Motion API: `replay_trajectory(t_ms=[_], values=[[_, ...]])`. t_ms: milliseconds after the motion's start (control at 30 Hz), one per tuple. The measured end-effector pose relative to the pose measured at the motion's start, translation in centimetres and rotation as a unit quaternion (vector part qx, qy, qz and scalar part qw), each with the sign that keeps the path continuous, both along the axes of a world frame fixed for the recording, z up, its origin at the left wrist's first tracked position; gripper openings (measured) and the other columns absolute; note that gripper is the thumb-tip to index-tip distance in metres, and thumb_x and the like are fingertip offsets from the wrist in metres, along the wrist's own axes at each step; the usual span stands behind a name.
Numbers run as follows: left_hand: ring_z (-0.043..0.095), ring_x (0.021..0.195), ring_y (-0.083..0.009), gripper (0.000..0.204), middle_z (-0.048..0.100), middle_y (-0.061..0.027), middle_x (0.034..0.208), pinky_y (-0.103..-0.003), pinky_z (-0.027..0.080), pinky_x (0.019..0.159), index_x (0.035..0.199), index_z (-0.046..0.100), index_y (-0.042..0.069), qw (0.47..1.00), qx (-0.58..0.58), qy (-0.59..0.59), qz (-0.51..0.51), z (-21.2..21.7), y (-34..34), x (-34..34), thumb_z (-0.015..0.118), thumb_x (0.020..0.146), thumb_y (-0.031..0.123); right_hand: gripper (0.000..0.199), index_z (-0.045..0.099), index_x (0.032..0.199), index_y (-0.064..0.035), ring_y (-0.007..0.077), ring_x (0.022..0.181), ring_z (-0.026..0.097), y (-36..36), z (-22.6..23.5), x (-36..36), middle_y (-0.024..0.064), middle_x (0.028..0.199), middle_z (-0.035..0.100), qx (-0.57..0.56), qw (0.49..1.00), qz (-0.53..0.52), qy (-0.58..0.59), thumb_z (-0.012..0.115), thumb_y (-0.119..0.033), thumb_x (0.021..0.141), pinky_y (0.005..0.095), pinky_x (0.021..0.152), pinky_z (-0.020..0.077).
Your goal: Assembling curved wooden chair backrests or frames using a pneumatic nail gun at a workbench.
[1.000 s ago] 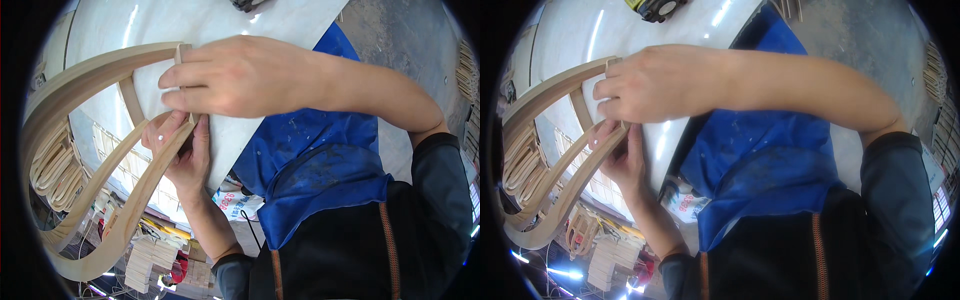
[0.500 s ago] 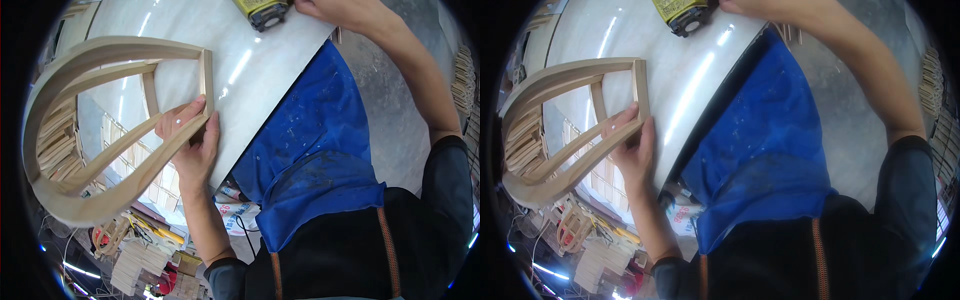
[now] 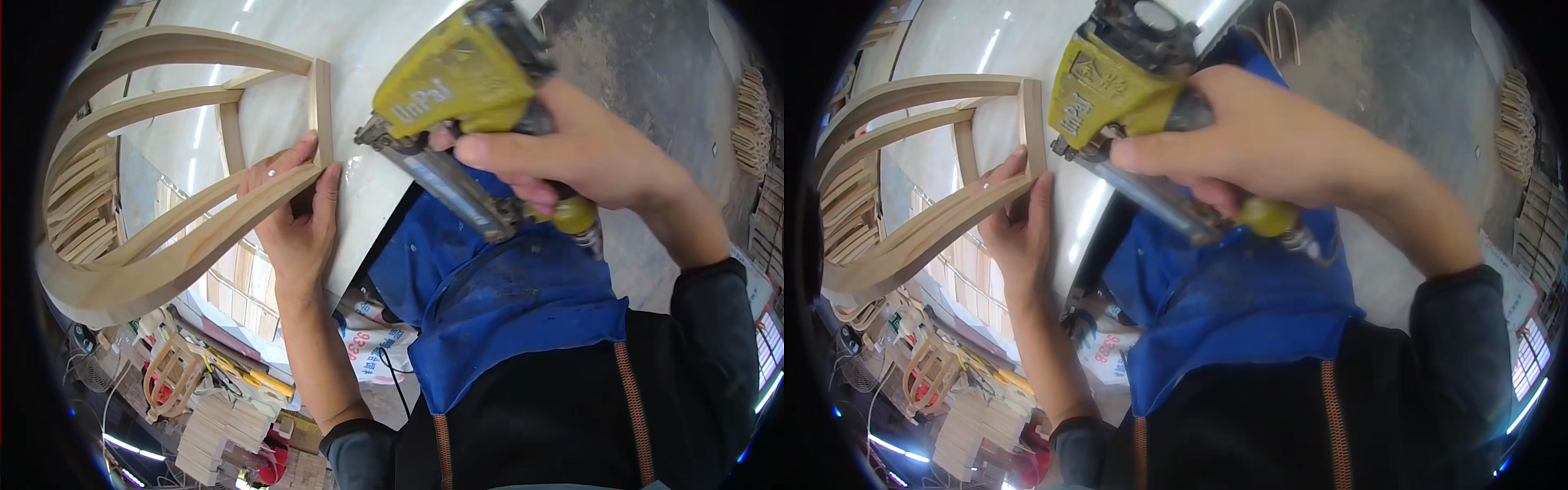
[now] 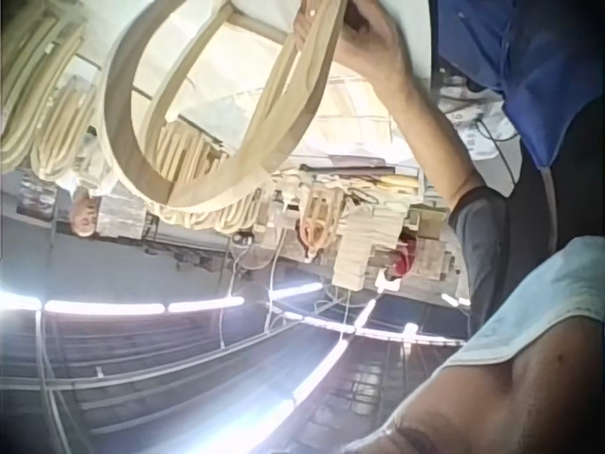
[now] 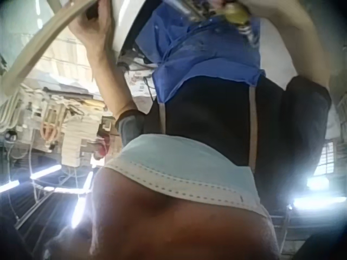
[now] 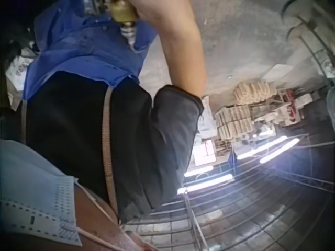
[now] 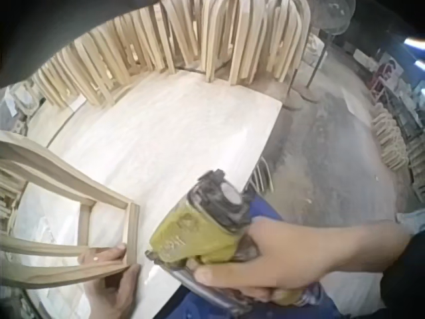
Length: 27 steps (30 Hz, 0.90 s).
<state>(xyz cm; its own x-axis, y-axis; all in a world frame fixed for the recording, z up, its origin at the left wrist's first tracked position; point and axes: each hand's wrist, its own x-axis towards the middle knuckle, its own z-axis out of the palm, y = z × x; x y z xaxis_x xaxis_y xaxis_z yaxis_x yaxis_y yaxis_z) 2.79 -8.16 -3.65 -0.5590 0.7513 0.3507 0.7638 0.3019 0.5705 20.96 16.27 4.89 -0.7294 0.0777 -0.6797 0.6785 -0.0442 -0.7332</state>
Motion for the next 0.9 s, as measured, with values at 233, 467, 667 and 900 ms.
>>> replay_trajectory(t_ms=[233,467,667,900], values=[[0.066,0.096,-0.0273,0.04,0.073,-0.0087,0.104,-0.04,0.047,0.09,0.116,0.073,0.005,0.999,0.031,-0.022,0.008,-0.8,-0.1,0.3,0.08,0.077,0.0,0.035,0.061,0.073,-0.0089,0.0078,0.048,0.043,-2.6,-4.6,-0.9,-0.0039,0.058,0.045,-0.278,0.948,-0.152,0.015,0.072,-0.032,0.097,0.0263,0.047,0.0381],[0.065,0.092,-0.0262,0.04,0.073,-0.0109,0.102,-0.038,0.048,0.087,0.116,0.073,0.004,0.999,0.025,-0.028,0.021,-0.7,0.0,0.3,0.081,0.077,0.0,0.027,0.064,0.087,-0.0076,0.0066,0.051,0.043,-2.1,-4.9,-1.2,-0.0048,0.062,0.047,-0.33,0.931,-0.154,0.017,0.071,-0.031,0.098,0.0258,0.048,0.0385],[0.065,0.089,-0.0265,0.041,0.073,-0.0115,0.098,-0.038,0.048,0.084,0.117,0.073,0.003,0.999,0.026,-0.019,0.02,-1.0,-0.1,0.4,0.08,0.076,-0.001,0.027,0.064,0.087,-0.0079,0.0065,0.05,0.044,-2.3,-5.2,-1.4,-0.0047,0.062,0.047,-0.325,0.934,-0.146,0.011,0.072,-0.031,0.097,0.0256,0.047,0.0385],[0.064,0.087,-0.0269,0.041,0.073,-0.0113,0.097,-0.039,0.048,0.083,0.117,0.073,0.002,1.0,0.02,0.002,0.005,-0.6,0.1,0.2,0.08,0.077,0.0,0.032,0.06,0.078,-0.0096,0.0063,0.048,0.043,-2.2,-5.2,-1.4,-0.0041,0.059,0.047,-0.287,0.949,-0.127,0.018,0.072,-0.032,0.098,0.0255,0.047,0.0394]])
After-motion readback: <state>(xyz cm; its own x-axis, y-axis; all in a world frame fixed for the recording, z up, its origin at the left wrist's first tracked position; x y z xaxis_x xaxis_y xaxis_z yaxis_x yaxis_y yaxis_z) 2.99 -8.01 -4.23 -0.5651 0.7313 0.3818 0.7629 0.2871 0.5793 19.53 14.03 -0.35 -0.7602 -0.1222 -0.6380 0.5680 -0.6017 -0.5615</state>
